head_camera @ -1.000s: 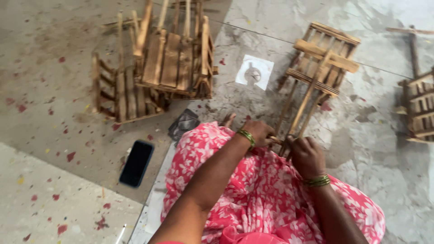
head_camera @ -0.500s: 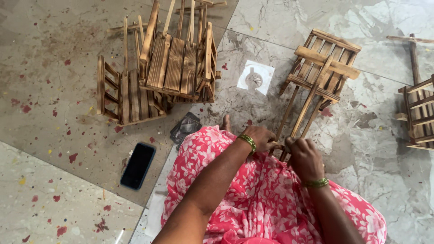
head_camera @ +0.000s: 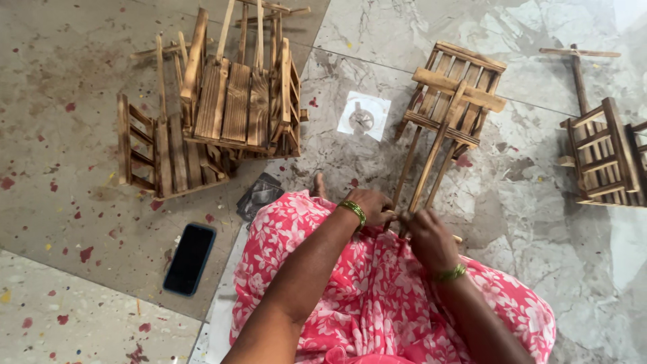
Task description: The person sits on the floor assembling small wooden furniture pieces. They fit wooden slats and rungs into a miniature wooden cart frame, press the joints together by hand, and sand the wooden frame with a sanding block, working on the piece resting on their lap.
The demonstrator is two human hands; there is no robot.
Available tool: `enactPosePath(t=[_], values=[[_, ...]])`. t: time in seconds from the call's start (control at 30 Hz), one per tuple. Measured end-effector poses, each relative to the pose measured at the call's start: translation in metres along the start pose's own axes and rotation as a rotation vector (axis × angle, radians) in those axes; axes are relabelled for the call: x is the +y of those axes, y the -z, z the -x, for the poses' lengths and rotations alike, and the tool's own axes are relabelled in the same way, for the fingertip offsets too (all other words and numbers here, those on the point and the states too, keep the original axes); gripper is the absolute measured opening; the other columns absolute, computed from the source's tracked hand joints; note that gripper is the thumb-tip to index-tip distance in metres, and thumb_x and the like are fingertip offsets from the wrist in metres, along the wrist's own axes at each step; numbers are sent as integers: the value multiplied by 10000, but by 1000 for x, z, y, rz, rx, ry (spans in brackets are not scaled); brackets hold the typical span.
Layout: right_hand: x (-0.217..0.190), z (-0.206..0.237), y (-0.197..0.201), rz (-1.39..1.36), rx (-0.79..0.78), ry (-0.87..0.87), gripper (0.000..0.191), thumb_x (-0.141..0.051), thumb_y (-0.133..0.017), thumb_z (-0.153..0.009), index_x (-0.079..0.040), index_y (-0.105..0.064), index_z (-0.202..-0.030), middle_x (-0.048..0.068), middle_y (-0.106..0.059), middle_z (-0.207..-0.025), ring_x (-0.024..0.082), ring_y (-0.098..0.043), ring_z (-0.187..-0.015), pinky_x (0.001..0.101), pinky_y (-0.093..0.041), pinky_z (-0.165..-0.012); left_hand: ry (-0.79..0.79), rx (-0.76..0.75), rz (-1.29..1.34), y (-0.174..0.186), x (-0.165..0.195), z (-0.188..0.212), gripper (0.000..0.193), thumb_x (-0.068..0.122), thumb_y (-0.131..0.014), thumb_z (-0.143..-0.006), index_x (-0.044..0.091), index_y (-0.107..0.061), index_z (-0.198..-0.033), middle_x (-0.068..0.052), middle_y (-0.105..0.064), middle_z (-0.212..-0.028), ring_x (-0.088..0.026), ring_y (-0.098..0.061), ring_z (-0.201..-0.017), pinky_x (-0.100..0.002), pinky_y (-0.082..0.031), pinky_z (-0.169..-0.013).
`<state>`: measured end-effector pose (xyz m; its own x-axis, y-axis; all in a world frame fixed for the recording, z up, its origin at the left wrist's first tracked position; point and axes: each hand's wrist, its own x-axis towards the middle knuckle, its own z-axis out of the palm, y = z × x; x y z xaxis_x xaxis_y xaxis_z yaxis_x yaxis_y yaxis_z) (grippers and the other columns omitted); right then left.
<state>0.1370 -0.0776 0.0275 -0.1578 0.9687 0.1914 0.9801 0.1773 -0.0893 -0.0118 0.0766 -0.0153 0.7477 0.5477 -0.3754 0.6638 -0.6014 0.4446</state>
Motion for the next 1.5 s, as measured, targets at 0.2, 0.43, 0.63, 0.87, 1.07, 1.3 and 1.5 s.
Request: enactPosePath(t=[0.2,0.43,0.63,0.87,1.07,1.3,1.5], values=[[0,6,3,25,143,27,365,-69,-717,-847,-157,-686,-1200,34,-668,-1088,221,-624,-1035,345,-599,-768,-3,-4,9,-14,-5,-13,471,662,-614,-869,332,-752,-1176,-20,-763,-1146,-271,-712,-1066,-437,-552,-940],[12,-13,-7,32,-245,-194,156,-169,-672,-1011,-173,-710,-1163,21,-672,-1015,168,-633,-940,263,-598,-693,18,-55,-11,-12,-5,-11,462,629,-598,-893,345,-722,-1236,-11,-741,-1205,-260,-689,-1122,-444,-529,-976],[-6,20,-14,6,242,215,311,-255,-684,-884,-92,-675,-1150,41,-708,-1079,168,-617,-890,315,-606,-755,77,-166,72,2,7,-1,446,603,-621,-883,335,-731,-1223,-5,-734,-1233,-235,-695,-1137,-421,-539,-976],[79,-88,-23,225,167,-82,393,13,-622,-932,-259,-779,-1168,48,-702,-917,161,-642,-840,215,-575,-558,73,-169,61,10,6,4,405,557,-671,-867,302,-760,-1169,-63,-730,-1211,-291,-688,-1127,-441,-553,-941],[98,-118,-13,-57,119,-199,271,-29,-587,-1035,-196,-777,-1131,41,-750,-1028,141,-663,-795,249,-595,-644,8,-169,22,2,3,0,382,537,-691,-871,264,-779,-1124,-65,-749,-1156,-282,-698,-1098,-443,-559,-915],[16,-6,-1,-175,-270,-35,241,-141,-643,-899,-173,-734,-1120,20,-671,-977,176,-621,-834,307,-583,-679,67,-204,94,-9,3,-1,332,486,-696,-882,280,-764,-1133,-34,-767,-1102,-243,-727,-1017,-408,-569,-877],[55,-31,-23,18,-6,200,151,-203,-667,-967,-114,-714,-1080,60,-667,-980,166,-592,-799,294,-580,-624,79,-219,35,-14,3,-4,287,425,-708,-881,275,-773,-1117,-36,-775,-1077,-246,-739,-991,-413,-582,-845]])
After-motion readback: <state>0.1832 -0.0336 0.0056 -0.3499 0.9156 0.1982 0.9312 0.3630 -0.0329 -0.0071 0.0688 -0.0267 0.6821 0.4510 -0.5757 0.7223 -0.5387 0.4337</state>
